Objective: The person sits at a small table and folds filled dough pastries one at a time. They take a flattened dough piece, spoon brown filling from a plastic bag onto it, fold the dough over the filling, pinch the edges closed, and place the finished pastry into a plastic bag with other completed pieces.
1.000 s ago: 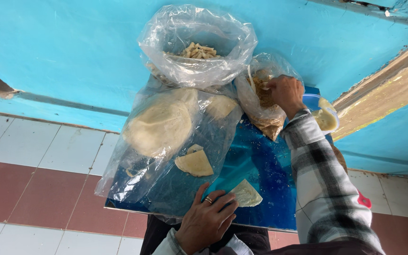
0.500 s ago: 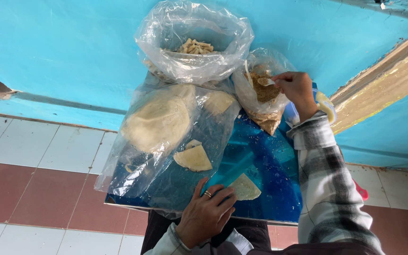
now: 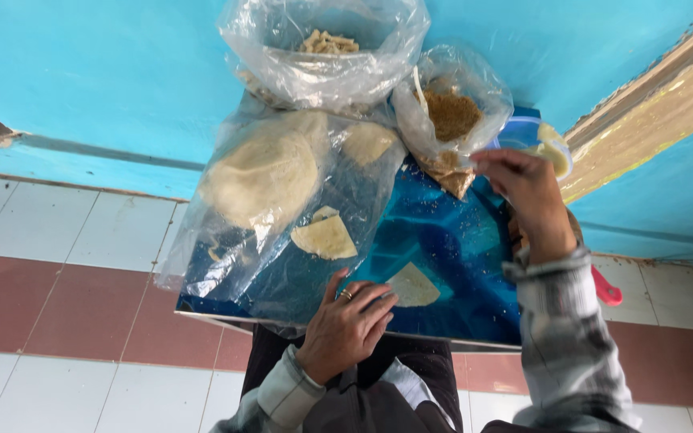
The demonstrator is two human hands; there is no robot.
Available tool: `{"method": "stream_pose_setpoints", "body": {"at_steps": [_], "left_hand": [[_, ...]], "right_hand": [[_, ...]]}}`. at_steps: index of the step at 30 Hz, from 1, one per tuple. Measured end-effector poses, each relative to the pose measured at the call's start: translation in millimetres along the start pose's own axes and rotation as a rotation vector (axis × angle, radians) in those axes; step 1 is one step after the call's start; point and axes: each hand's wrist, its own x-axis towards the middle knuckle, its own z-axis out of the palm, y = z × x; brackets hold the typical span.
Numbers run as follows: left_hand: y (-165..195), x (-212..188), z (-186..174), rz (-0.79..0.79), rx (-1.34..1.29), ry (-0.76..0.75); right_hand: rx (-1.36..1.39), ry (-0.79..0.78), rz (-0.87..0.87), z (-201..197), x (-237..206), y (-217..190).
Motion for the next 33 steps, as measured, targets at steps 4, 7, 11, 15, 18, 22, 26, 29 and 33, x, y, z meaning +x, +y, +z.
{"method": "stream_pose_setpoints", "body": {"at_steps": [4,7,11,15,18,22,26,29,33], "left_hand": [[5,5,0,-0.069,-0.028,0.086],[11,14,-2,-0.117,0.020,0.119],[17,33,2,-0.135,0.097,0.042],[13,50,13,-0.154,0.128,-0.075],[6,53,20,-0.163,0.135,-0.107],[0,48,28,-0.181,0.124,-0.107],[-4,44,30,-0.180,0.102,-0.112],[-6,44,30,-0.176,0.104,-0.120],[-6,44,24,-0.174,0.101,-0.135]], "right_hand": [[-0.118,-0.130,0.014,17,-88,8],[-0.027,-0.226,-0.022,36,-128,21],[-0.175,-0.177,-0.134,52,-157,31],[-0.337,-0.103,-0.365,58,-168,31],[-0.419,-0.060,-0.550,62,-172,28],[-0.506,-0.016,-0.646,66,-174,26],[-0.574,0.001,-0.667,64,-177,24],[-0.590,-0.019,-0.701,62,-178,22],[-0.608,-0.037,-0.710,60,-179,16]]}}
